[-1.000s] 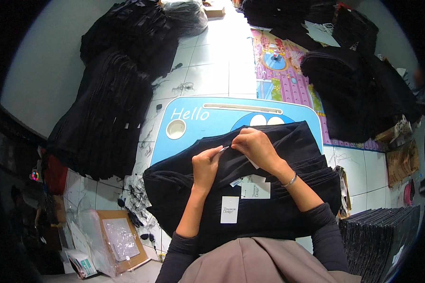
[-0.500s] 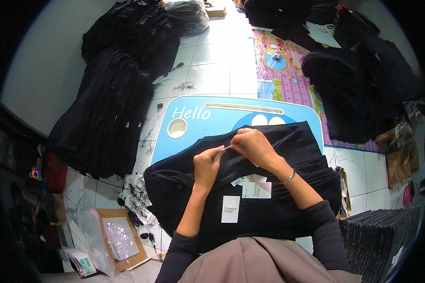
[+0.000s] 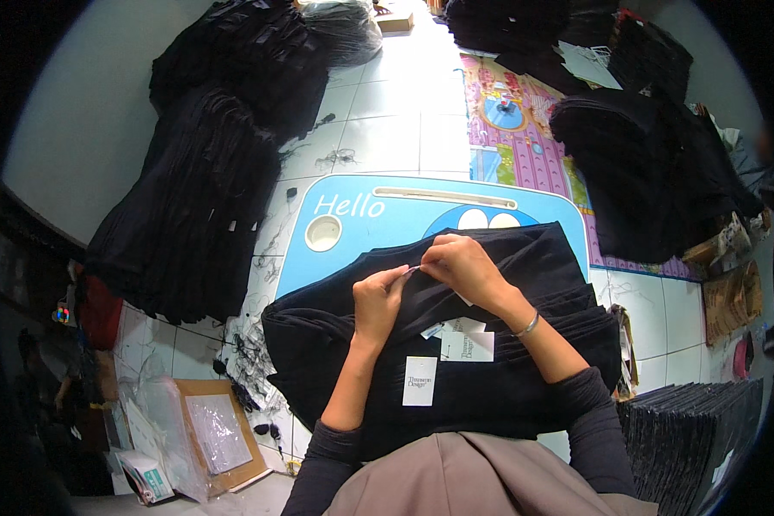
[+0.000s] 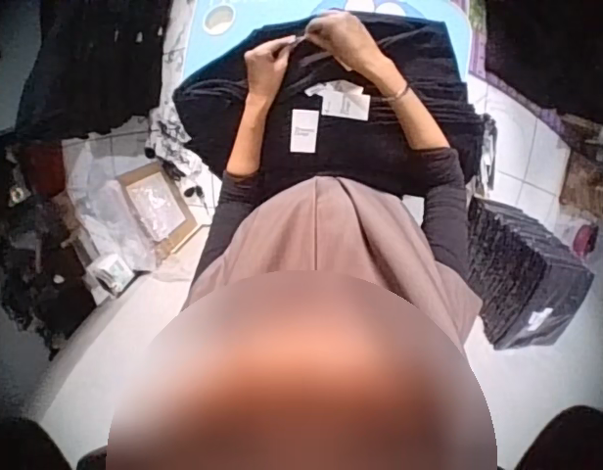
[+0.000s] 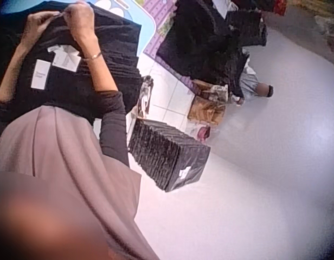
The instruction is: The person attaches multiple white tags to a black garment, then folds the garment neatly and places it into a clear plastic bag. The process is repeated for several garments.
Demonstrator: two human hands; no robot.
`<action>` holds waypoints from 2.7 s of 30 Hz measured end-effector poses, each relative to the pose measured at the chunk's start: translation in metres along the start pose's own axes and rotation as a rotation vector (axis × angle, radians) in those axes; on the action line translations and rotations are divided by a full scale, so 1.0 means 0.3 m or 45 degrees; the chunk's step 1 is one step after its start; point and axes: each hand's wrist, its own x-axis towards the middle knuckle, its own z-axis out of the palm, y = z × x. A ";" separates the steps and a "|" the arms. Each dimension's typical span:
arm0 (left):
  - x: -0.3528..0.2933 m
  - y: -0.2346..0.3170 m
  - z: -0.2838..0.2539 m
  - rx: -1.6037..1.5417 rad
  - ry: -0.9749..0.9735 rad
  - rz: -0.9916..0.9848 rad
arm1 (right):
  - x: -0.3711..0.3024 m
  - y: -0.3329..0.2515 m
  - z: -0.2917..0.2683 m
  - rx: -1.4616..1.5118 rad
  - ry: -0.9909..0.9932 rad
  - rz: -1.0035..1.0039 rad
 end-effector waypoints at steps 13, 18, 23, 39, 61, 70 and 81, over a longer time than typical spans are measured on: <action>0.000 -0.008 0.002 -0.042 -0.011 0.021 | 0.013 0.013 0.017 0.005 -0.011 -0.077; 0.006 -0.015 0.006 -0.055 -0.018 0.014 | 0.077 0.050 0.058 0.308 -0.126 0.005; 0.006 -0.023 -0.012 -0.103 -0.069 -0.136 | 0.118 0.099 0.085 0.650 -0.390 0.448; 0.005 -0.013 -0.021 0.132 -0.045 0.227 | 0.004 0.068 0.120 0.618 0.009 0.290; 0.031 -0.048 -0.118 -0.398 -0.175 -0.349 | 0.010 0.065 0.127 0.868 -0.021 0.408; 0.025 0.024 -0.139 0.112 -0.065 0.156 | 0.016 0.056 0.137 0.824 -0.065 0.220; -0.020 0.043 -0.014 -0.137 -0.076 0.157 | 0.002 0.072 0.148 0.854 0.070 0.389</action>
